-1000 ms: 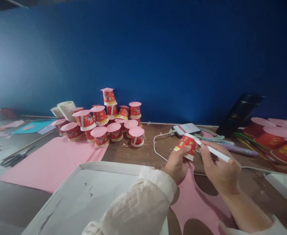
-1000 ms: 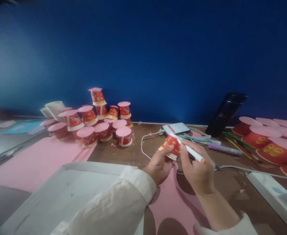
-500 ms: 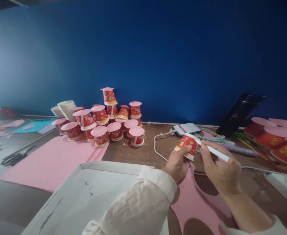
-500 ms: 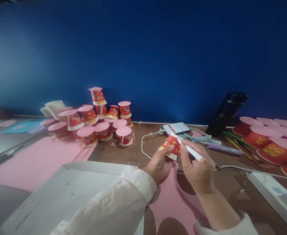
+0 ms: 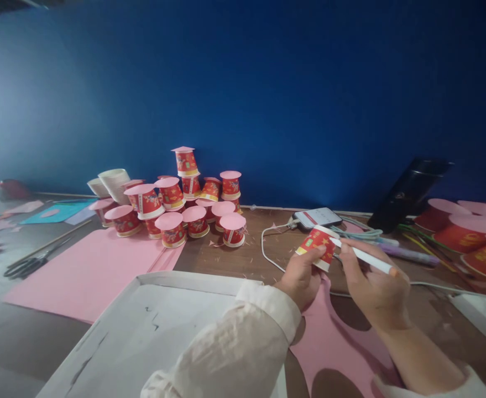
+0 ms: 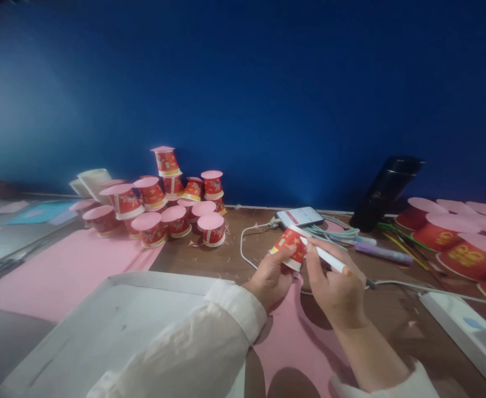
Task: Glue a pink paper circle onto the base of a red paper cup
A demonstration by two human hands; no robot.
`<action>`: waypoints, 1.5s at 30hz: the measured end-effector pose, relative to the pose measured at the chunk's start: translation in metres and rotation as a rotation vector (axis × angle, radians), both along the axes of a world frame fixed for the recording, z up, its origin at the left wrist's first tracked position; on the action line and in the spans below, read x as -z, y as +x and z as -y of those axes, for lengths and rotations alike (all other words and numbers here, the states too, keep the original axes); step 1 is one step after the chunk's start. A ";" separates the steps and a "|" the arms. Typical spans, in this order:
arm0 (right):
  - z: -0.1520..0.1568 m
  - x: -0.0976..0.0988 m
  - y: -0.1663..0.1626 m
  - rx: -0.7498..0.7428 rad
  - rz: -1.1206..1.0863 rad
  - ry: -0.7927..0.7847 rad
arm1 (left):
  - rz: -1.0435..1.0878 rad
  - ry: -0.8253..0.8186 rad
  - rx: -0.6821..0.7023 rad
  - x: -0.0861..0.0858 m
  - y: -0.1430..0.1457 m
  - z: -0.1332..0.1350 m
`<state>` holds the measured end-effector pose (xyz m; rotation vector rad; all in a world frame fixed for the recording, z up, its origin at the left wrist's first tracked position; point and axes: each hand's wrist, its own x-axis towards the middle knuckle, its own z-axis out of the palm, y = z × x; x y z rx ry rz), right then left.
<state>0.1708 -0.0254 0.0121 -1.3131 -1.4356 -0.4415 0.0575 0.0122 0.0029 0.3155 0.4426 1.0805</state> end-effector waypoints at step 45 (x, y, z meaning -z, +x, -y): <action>0.006 -0.009 -0.008 0.018 0.026 -0.074 | -0.001 0.003 -0.011 0.001 -0.002 -0.001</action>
